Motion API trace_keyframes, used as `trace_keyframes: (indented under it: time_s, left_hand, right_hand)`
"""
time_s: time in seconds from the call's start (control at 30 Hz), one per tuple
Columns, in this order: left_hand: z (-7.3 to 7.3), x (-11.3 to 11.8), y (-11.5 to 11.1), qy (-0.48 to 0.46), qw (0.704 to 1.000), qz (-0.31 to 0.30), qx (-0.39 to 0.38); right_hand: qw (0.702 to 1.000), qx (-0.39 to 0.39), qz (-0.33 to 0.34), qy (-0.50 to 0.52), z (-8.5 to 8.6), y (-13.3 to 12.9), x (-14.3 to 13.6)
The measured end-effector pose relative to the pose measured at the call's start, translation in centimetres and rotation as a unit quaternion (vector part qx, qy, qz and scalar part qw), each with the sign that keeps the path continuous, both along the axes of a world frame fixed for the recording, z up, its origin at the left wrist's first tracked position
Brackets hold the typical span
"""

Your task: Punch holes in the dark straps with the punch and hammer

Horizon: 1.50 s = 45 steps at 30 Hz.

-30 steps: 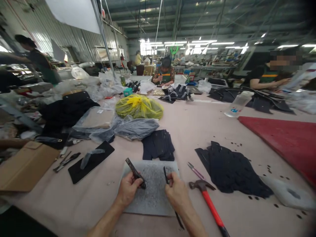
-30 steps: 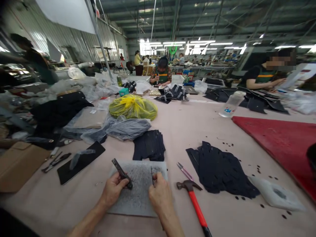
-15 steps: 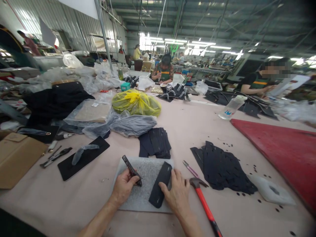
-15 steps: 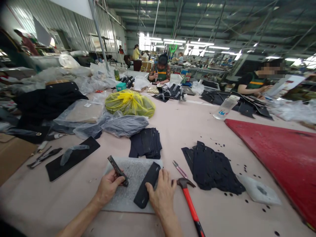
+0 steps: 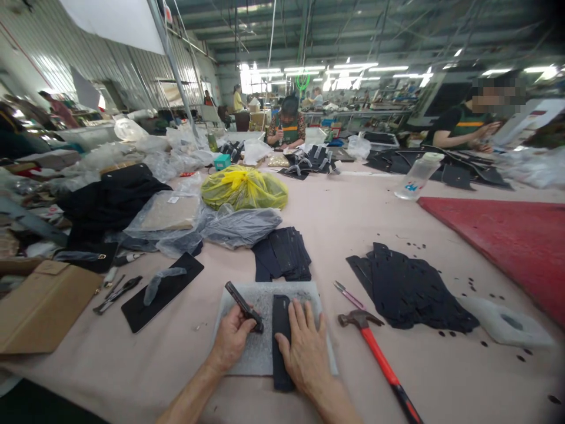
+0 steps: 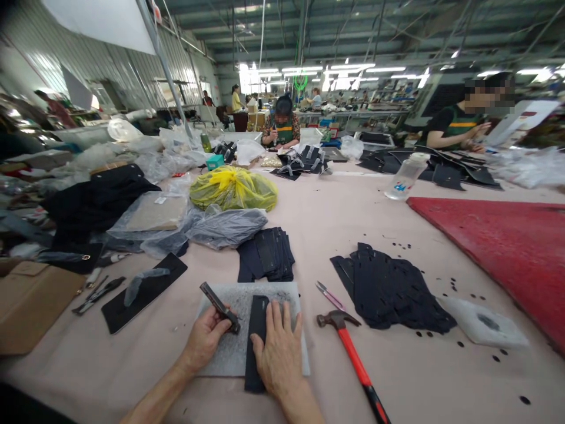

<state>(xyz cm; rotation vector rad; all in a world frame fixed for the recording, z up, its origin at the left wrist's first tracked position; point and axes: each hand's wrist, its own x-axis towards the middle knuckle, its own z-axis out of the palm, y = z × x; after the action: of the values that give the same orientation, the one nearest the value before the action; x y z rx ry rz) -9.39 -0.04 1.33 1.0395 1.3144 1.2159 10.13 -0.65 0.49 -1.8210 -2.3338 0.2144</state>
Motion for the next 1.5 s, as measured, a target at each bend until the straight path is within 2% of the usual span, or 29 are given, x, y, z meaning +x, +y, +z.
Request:
trace_keyframes:
  time_s: [0.2, 0.3, 0.4, 0.53, 0.67, 0.77, 1.0, 1.23, 1.5]
  left_hand:
    - [0.5, 0.5, 0.7, 0.005, 1.000, -0.002, 0.014]
    - [1.6, 2.0, 2.4, 0.023, 0.999, 0.001, 0.047]
    - [2.5, 3.8, 4.5, 0.079, 0.993, -0.017, 0.081]
    - [1.9, 5.0, 6.1, 0.149, 0.983, -0.049, 0.098]
    - [0.4, 4.8, 5.9, 0.139, 0.986, -0.044, 0.086]
    - [-0.1, 4.6, 5.6, 0.134, 0.988, -0.035, 0.074]
    - [0.2, 4.8, 5.6, 0.153, 0.985, -0.043, 0.069]
    - [1.0, 5.0, 5.6, 0.240, 0.961, -0.079, 0.111]
    - [0.8, 5.1, 5.8, 0.262, 0.954, -0.088, 0.117]
  right_hand:
    - [0.999, 0.012, -0.042, 0.017, 0.2, 0.7, -1.5]
    - [0.999, 0.017, -0.044, 0.025, 0.2, 0.5, -1.5]
    - [0.998, 0.019, -0.054, 0.031, 0.2, 0.2, -1.4]
    - [0.997, 0.013, -0.060, 0.045, 0.4, 0.2, -1.4]
    - [0.996, 0.012, -0.057, 0.061, 0.4, 0.5, -1.1]
    - [0.996, 0.011, -0.059, 0.070, 0.3, 0.6, -1.0]
    - [0.995, 0.008, -0.060, 0.081, 0.1, 0.7, -0.8]
    - [0.994, 0.003, -0.062, 0.095, 0.1, 0.8, -0.7]
    - [0.992, -0.007, -0.062, 0.107, -0.1, 0.9, -0.7]
